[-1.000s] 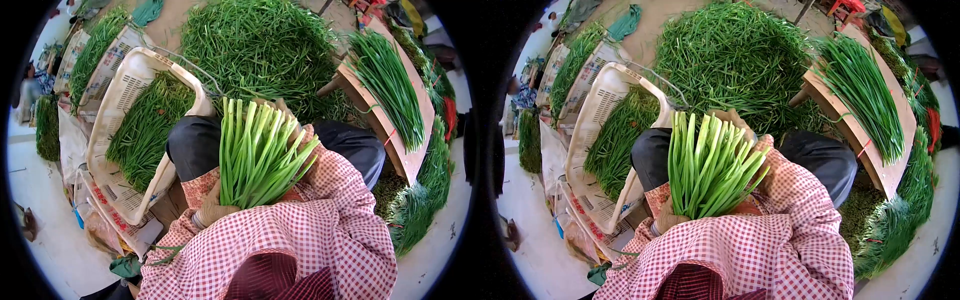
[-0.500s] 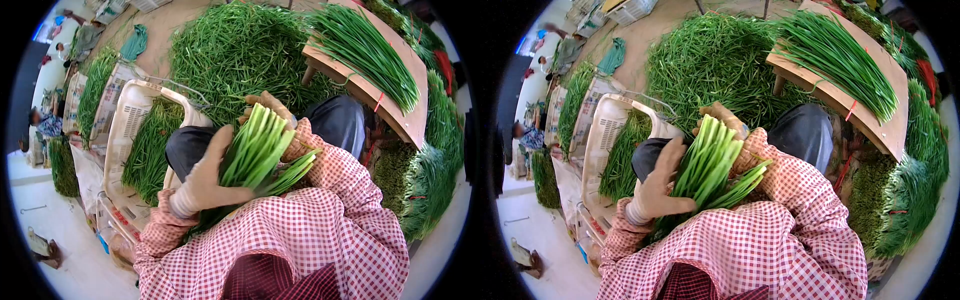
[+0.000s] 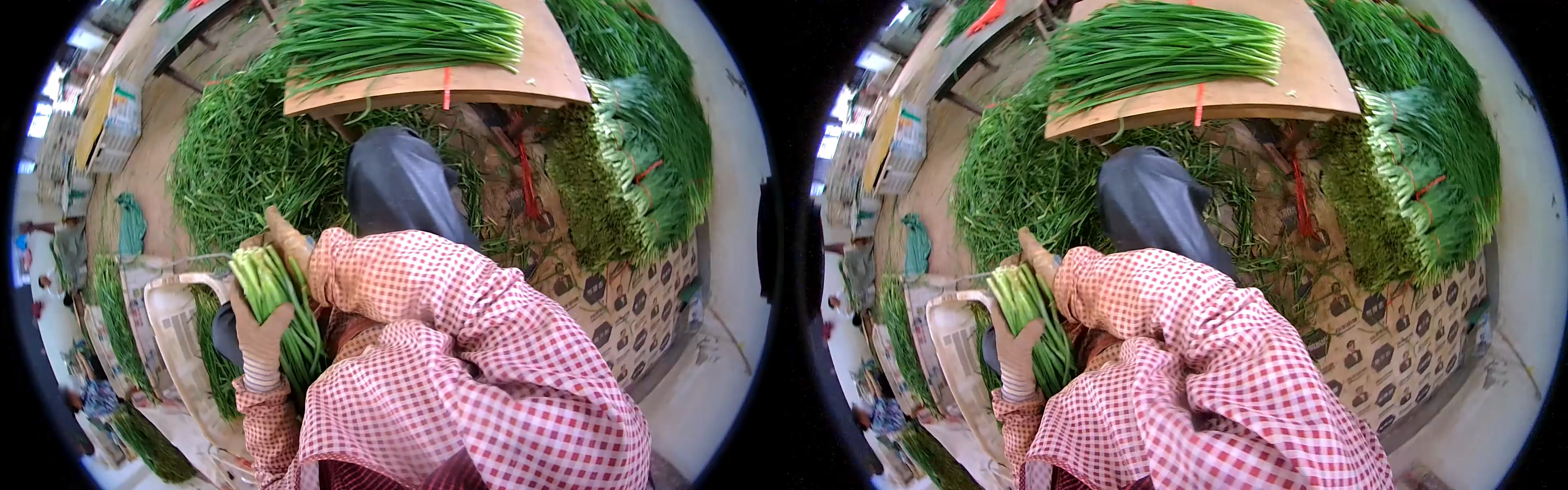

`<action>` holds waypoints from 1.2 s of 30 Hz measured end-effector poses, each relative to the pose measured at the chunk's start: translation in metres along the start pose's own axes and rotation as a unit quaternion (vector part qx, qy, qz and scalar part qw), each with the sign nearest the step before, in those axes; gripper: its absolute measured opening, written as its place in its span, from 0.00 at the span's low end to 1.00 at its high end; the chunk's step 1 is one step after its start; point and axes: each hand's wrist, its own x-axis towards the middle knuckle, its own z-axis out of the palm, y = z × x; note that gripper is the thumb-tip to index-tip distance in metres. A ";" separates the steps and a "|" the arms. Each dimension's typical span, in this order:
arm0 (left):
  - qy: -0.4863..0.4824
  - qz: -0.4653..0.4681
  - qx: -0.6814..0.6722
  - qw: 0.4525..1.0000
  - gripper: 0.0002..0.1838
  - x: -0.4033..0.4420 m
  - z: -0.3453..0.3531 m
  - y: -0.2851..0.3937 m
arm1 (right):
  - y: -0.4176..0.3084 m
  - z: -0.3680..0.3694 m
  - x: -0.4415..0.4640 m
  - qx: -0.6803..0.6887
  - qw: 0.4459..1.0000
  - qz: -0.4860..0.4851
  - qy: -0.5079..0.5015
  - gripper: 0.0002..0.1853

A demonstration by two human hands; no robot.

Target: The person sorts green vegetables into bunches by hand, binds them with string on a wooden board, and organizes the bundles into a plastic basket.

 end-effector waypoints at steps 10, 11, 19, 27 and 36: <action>-0.006 0.061 0.253 0.965 0.33 0.006 0.045 0.003 | -0.014 0.003 -0.048 -0.488 0.847 -0.206 0.054 0.62; -0.005 0.061 0.253 0.965 0.33 0.006 0.048 0.004 | -0.011 -0.008 -0.033 -0.475 0.842 -0.247 0.061 0.59; -0.070 0.127 0.092 0.985 0.40 -0.001 0.012 0.036 | -0.036 -0.016 -0.007 -0.224 0.908 -0.347 -0.065 0.19; -0.169 0.298 -0.110 0.933 0.20 -0.072 -0.062 0.087 | -0.125 0.155 -0.055 -0.405 0.732 -0.520 -0.173 0.26; -0.155 0.154 -0.448 0.867 0.21 -0.034 0.034 0.035 | -0.044 0.199 -0.028 -0.702 0.142 -0.512 -0.475 0.17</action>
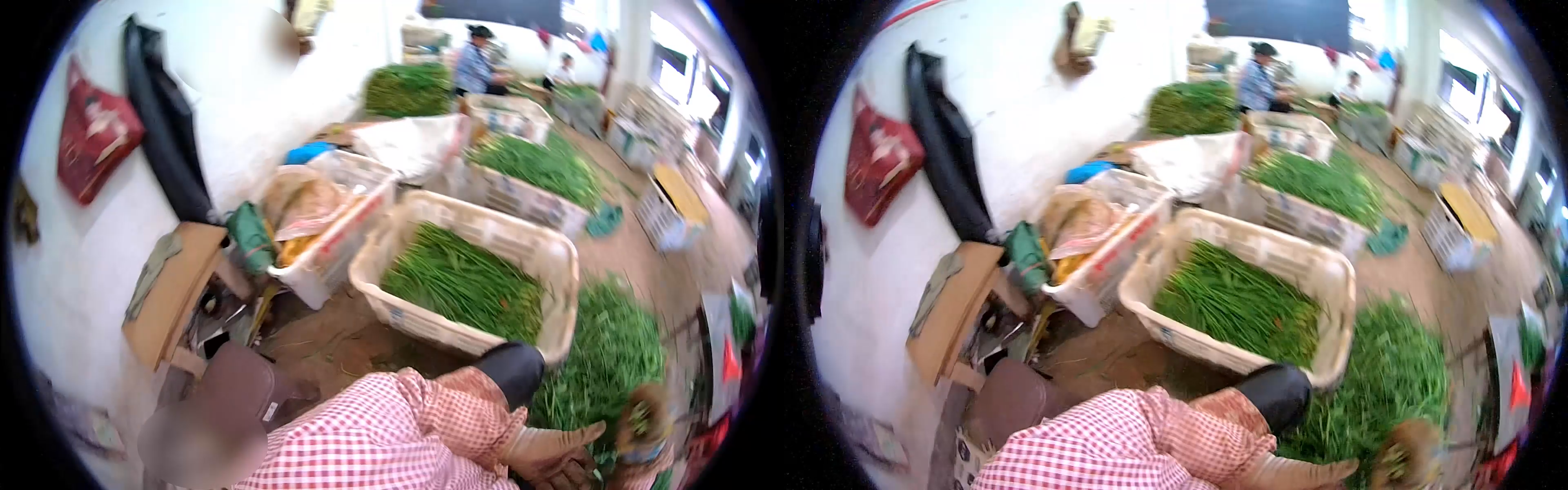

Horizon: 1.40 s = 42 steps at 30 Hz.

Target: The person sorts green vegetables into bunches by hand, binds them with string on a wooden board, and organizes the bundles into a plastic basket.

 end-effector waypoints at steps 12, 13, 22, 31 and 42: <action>0.105 0.115 -0.104 0.982 0.13 -0.082 -0.047 0.020 | -0.132 0.077 0.061 0.339 0.800 -0.370 -0.330 0.07; 0.088 0.123 -0.125 0.981 0.13 -0.085 -0.048 0.018 | -0.135 0.083 0.056 0.345 0.792 -0.380 -0.332 0.07; -0.311 0.101 -0.479 0.815 0.11 -0.055 -0.052 0.017 | -0.141 0.052 0.057 0.214 0.824 -0.362 -0.379 0.22; 0.110 0.176 -0.222 0.953 0.13 0.012 -0.084 0.021 | -0.148 0.032 -0.071 0.401 0.800 0.154 -0.418 0.22; 0.043 0.113 -0.054 0.991 0.32 0.049 -0.053 -0.053 | -0.066 -0.002 -0.179 0.323 0.743 0.585 -0.010 0.32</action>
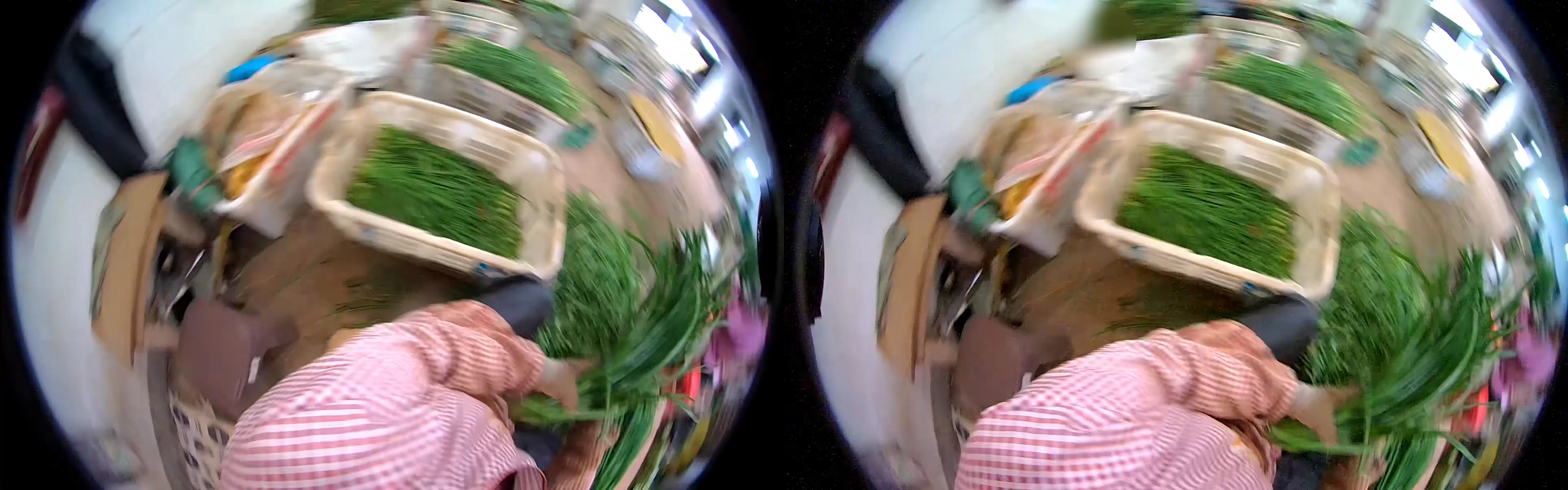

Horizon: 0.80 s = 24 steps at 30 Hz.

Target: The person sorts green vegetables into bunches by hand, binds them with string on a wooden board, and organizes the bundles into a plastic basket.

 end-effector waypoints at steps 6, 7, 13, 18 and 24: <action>-0.014 -0.131 0.202 0.971 0.36 -0.007 0.025 0.021 | -0.019 0.035 0.020 0.126 0.983 -0.056 0.118 0.27; -0.043 -0.130 0.202 0.970 0.38 0.006 0.030 0.017 | -0.019 0.034 0.025 0.146 0.977 -0.071 0.139 0.26; -0.174 0.007 0.386 0.906 0.46 0.129 0.064 -0.002 | -0.057 -0.072 0.035 0.099 0.950 -0.177 0.237 0.22; -0.262 -0.004 0.324 0.909 0.39 0.241 0.072 -0.055 | -0.028 -0.169 0.052 0.065 0.928 -0.241 0.277 0.24; -0.341 -0.327 -0.392 0.789 0.25 0.291 0.059 -0.102 | -0.022 -0.179 0.071 0.131 0.959 -0.059 0.246 0.26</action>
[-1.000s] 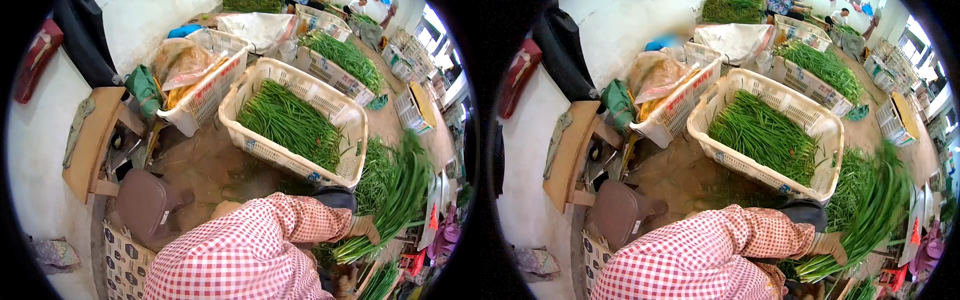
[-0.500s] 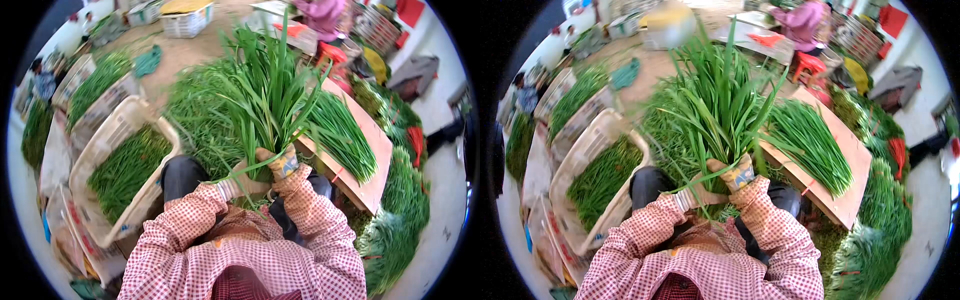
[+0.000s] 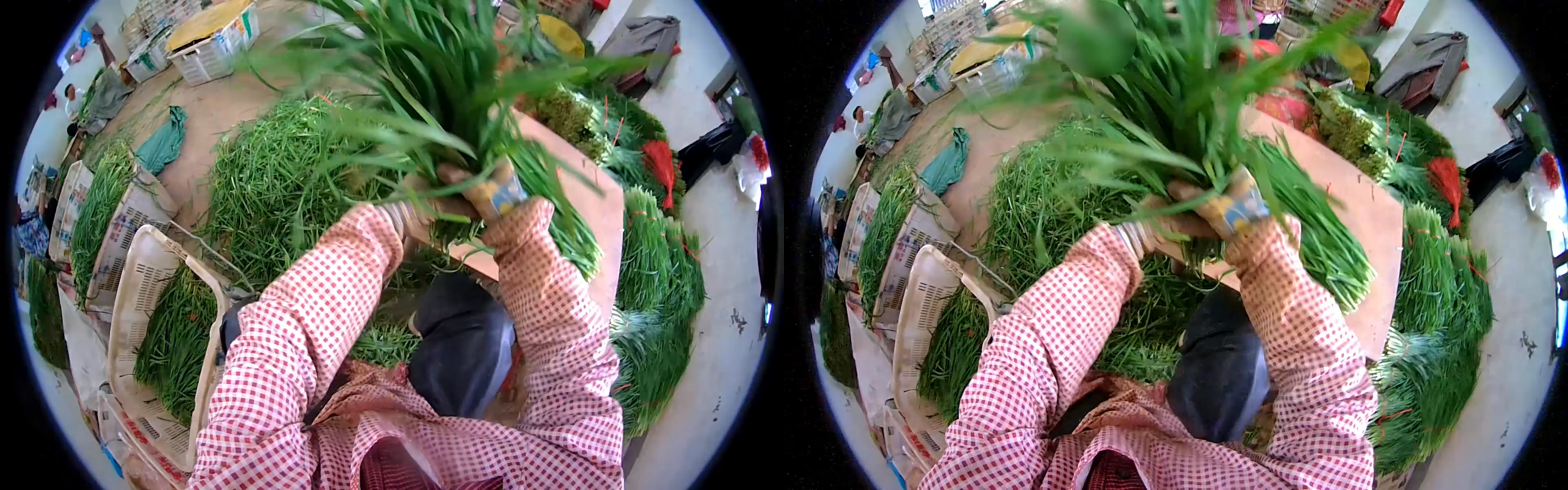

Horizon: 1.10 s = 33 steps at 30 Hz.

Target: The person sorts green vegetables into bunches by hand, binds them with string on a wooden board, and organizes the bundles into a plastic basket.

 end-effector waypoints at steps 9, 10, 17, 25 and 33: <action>0.420 0.257 0.234 0.838 0.34 -0.110 0.092 -0.030 | 0.035 0.107 0.052 -0.048 0.976 0.161 -0.139 0.46; 0.429 0.261 0.232 0.833 0.34 -0.120 0.097 -0.038 | 0.043 0.114 0.042 -0.203 0.963 0.104 -0.142 0.48; 0.444 0.464 0.141 0.754 0.33 -0.190 0.112 -0.081 | 0.016 0.210 0.000 -0.559 0.770 0.015 -0.307 0.34; 0.260 0.522 0.043 0.812 0.21 -0.211 0.128 -0.086 | 0.001 0.195 0.023 -0.273 0.914 0.217 -0.207 0.31; 0.280 0.552 0.003 0.785 0.16 -0.229 0.120 -0.072 | -0.033 0.129 -0.087 -0.202 0.940 0.034 -0.272 0.22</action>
